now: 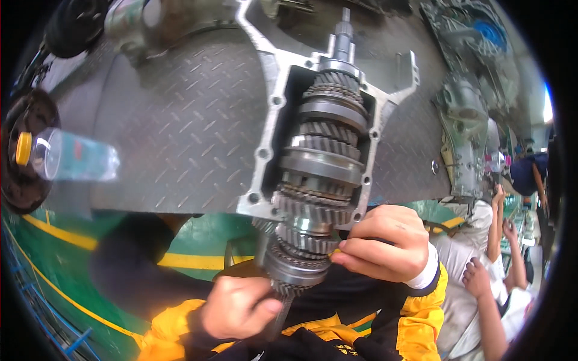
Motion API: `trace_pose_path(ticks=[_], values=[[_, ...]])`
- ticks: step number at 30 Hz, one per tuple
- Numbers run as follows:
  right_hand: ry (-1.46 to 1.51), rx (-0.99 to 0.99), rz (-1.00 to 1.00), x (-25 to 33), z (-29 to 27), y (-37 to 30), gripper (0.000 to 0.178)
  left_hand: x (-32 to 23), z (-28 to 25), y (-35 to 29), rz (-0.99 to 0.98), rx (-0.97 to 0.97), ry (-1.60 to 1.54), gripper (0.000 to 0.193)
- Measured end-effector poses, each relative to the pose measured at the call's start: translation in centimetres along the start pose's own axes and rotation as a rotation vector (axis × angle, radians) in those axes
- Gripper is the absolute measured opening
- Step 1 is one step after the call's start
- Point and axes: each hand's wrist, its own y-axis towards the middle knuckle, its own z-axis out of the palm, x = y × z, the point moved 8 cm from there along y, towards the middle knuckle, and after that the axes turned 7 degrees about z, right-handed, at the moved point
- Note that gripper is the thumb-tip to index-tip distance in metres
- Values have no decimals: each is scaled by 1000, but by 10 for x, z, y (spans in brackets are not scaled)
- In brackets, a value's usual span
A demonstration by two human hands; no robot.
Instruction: The person uses their hands to rotate and check the alignment of gears and shafts inside an open gearbox housing.
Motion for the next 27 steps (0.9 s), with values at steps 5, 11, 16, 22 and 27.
trace_pose_path(ticks=[5, 11, 16, 22, 27], values=[[34, -60, -51, -2, 3, -2, 25, -26, -75, 19, 104, -460, 390, 11], [-6, -101, 13, -4, 0, -4, 27, -48, -72, 49, 385, -228, 292, 41], [-47, -57, 41, -4, 3, -6, 28, -40, -59, 50, 350, -180, 313, 70], [-5, -100, -43, -2, 0, -7, 25, -33, -67, 45, 440, -275, 321, 41], [-85, -78, -105, 1, 3, -9, 30, -39, -67, 52, 473, -234, 432, 30]])
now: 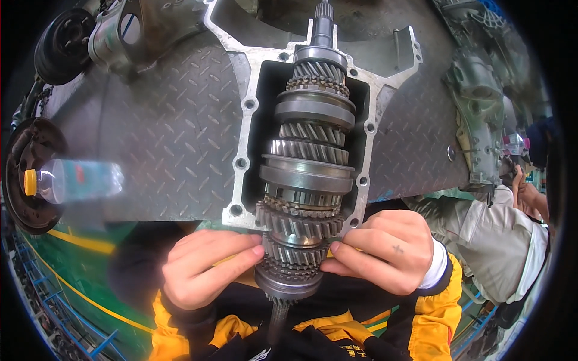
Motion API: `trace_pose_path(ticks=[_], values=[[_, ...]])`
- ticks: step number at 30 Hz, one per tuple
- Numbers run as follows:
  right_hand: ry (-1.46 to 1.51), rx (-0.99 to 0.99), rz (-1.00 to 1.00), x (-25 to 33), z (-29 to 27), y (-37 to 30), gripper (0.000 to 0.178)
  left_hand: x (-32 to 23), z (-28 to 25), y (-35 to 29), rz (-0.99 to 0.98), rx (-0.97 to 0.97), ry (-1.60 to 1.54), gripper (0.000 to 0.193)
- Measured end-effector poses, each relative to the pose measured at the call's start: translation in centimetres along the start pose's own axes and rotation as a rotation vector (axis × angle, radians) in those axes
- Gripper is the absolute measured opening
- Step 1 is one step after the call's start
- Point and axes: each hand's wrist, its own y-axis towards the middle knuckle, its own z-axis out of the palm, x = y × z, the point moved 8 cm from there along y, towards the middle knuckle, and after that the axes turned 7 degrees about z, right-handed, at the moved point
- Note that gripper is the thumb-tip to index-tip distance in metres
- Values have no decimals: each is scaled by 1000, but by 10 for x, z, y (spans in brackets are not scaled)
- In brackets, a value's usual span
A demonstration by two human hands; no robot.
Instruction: The person uses their hands to rotate and check the alignment of gears and shafts inside an open gearbox housing.
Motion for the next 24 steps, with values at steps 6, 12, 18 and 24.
trace_pose_path(ticks=[6, 12, 18, 24], values=[[-32, -23, -4, 1, 1, -1, 30, 1, 0, 5, 40, -46, 17, 27], [3, -56, -37, 0, 2, -4, 24, 3, 1, 2, -23, -72, 40, 26], [-13, -68, -29, -1, 1, -5, 26, 4, 5, -3, -38, -52, 93, 32], [-48, -119, -36, 0, 1, -10, 32, 5, 7, -10, -100, -92, 160, 29]])
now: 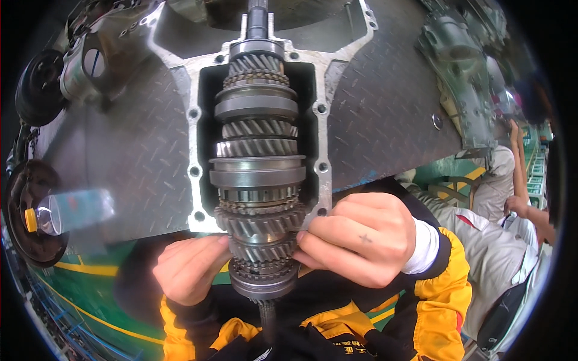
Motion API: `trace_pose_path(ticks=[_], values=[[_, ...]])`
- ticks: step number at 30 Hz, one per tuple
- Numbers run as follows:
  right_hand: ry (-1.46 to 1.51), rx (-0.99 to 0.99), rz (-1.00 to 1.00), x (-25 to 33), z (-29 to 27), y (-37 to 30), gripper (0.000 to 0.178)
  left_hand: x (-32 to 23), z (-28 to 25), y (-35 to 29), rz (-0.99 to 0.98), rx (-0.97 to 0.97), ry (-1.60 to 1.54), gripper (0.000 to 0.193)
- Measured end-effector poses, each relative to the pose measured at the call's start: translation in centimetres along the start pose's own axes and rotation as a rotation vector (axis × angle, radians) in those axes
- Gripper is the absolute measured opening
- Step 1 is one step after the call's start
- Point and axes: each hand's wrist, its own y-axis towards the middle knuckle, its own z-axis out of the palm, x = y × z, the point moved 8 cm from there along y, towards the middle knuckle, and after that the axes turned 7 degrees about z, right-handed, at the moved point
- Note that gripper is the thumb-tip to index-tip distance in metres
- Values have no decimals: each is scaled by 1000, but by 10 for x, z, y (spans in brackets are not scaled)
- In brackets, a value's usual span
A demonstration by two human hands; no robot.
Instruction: The person uses their hands to rotate and check the alignment of gears and shafts inside an open gearbox housing.
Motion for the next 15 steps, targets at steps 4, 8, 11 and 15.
trace_pose_path(ticks=[4, 8, 11, 15], values=[[12, -16, 48, 2, 1, -4, 29, -1, 1, -2, -2, -35, -3, 25], [24, -66, 55, 3, 2, -8, 28, 0, 2, -2, -4, -71, -13, 28], [41, -42, 83, 2, 1, -5, 26, 2, 0, -1, -40, -53, 6, 28], [42, 26, 71, -2, 2, -6, 26, -1, -3, 0, -32, -61, 15, 25]])
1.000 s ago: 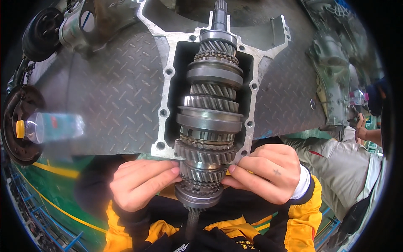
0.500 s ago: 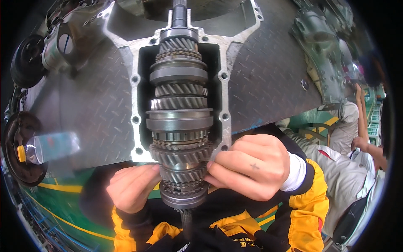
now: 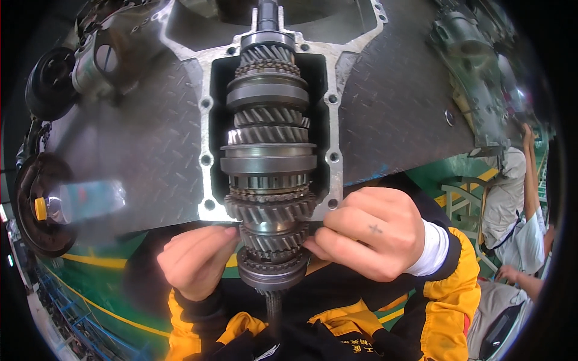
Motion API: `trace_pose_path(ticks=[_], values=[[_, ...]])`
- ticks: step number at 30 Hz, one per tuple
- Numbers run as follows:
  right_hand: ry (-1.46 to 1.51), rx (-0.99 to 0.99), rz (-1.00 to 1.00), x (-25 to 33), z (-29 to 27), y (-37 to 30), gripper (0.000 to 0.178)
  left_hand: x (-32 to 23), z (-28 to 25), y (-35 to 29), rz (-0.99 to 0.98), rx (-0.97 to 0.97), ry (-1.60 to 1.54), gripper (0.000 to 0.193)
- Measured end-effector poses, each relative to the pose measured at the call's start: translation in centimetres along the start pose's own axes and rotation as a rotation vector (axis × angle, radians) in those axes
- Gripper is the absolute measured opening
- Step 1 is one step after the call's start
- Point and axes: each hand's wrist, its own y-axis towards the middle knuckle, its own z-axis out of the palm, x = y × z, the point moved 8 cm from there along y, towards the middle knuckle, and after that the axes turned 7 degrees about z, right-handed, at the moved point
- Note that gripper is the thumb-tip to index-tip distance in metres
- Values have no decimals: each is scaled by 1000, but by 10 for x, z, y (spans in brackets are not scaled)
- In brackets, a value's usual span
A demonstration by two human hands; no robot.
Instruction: The person uses their hands to rotate and check the alignment of gears and shafts inside an open gearbox housing.
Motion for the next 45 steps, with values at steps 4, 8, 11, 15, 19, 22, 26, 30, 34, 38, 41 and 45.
trace_pose_path(ticks=[4, 8, 11, 15, 19, 22, 26, 30, 34, 38, 41, 45], values=[[97, 58, -86, 5, -3, -2, 23, 10, -12, -7, -56, 51, -102, 27], [123, 76, -64, 16, 3, -4, 25, 6, -5, -7, -53, 280, -347, 46], [73, 95, -26, 16, 10, -5, 25, 6, 2, -10, 45, 277, -372, 45], [50, 96, -45, 19, 12, -6, 25, 4, 3, -9, 70, 237, -394, 45], [14, 135, -50, 18, 17, -4, 27, 8, 4, -11, 56, 192, -403, 44], [21, 131, -49, 18, 16, -3, 26, 12, 4, -16, 54, 187, -390, 46], [5, 133, -40, 16, 20, -4, 27, 13, 4, -16, 39, 200, -407, 49], [20, 187, -56, 22, 21, -3, 29, 8, 3, -17, 97, 165, -378, 46], [-8, 134, -62, 23, 25, -6, 26, 6, 6, -20, 66, 143, -391, 42], [37, 91, -50, 20, 27, -8, 29, 3, 4, -22, 46, 124, -323, 41], [71, 72, -48, 17, 28, -10, 29, 0, 4, -21, 16, 108, -306, 36], [120, 39, -42, 17, 27, -11, 28, -3, 3, -22, 31, 135, -352, 43]])
